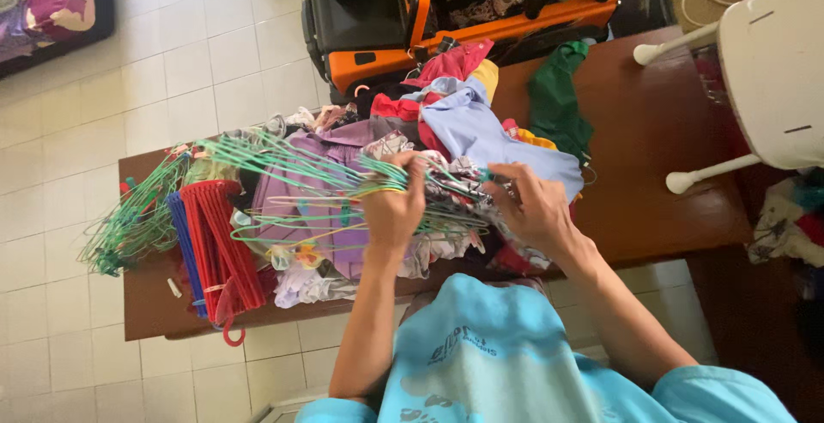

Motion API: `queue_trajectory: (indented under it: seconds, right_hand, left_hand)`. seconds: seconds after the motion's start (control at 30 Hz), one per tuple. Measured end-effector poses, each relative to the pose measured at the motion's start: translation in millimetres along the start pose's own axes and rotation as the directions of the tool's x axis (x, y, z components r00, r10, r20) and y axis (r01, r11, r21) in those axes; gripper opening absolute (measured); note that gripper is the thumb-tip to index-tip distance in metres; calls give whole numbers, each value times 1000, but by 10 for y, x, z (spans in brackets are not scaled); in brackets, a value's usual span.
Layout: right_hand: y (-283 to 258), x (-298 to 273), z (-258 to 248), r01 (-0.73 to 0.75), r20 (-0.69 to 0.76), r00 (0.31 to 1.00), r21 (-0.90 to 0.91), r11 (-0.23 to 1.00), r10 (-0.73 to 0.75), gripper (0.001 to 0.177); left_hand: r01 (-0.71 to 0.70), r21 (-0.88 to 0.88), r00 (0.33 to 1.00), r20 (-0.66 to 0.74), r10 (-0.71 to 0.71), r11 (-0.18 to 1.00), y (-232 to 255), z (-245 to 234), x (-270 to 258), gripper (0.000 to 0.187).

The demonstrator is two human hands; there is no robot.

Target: The person puts clothes onto hangers by sliding the hangers into various shirts and pants from a pile on a table.

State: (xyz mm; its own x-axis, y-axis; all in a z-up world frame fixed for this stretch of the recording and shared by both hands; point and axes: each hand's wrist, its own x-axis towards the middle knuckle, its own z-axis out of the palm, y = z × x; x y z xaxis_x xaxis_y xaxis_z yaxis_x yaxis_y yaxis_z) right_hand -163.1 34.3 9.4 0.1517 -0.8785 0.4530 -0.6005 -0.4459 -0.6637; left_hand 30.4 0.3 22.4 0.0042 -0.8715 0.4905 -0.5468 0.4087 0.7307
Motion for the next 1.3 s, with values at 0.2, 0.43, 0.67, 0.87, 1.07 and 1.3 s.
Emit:
queue_trajectory:
  seconds: [0.2,0.43,0.67,0.87,1.07,1.3]
  right_hand:
    - [-68,70,-30,192,41,981,-9,981,-192,23]
    - [-37,42,15,159,80,986,-212,964,-145,26]
    - [8,-6,87,-47,46,998,-95,994,51,39]
    - [159,-16,60,-268,403,884,22,963,237,28]
    - [142,15,129,-78,256,960,-146,986,114,35]
    - [129,75,-281,253,203,951,-75,965,-234,30]
  left_hand:
    - [-46,-64,998,27,48,997,312,13,48,6]
    - [-203,11,979,-17,203,979,344,55,66,4]
    - [-31,10,1000,-3,31,999,198,40,63,8]
    - [-83,-25,997,-2,83,996,230,90,-15,8]
    - [-87,7,996,29,86,996,218,96,-14,9]
    - [100,119,992,-84,-91,988,-276,-38,96,21]
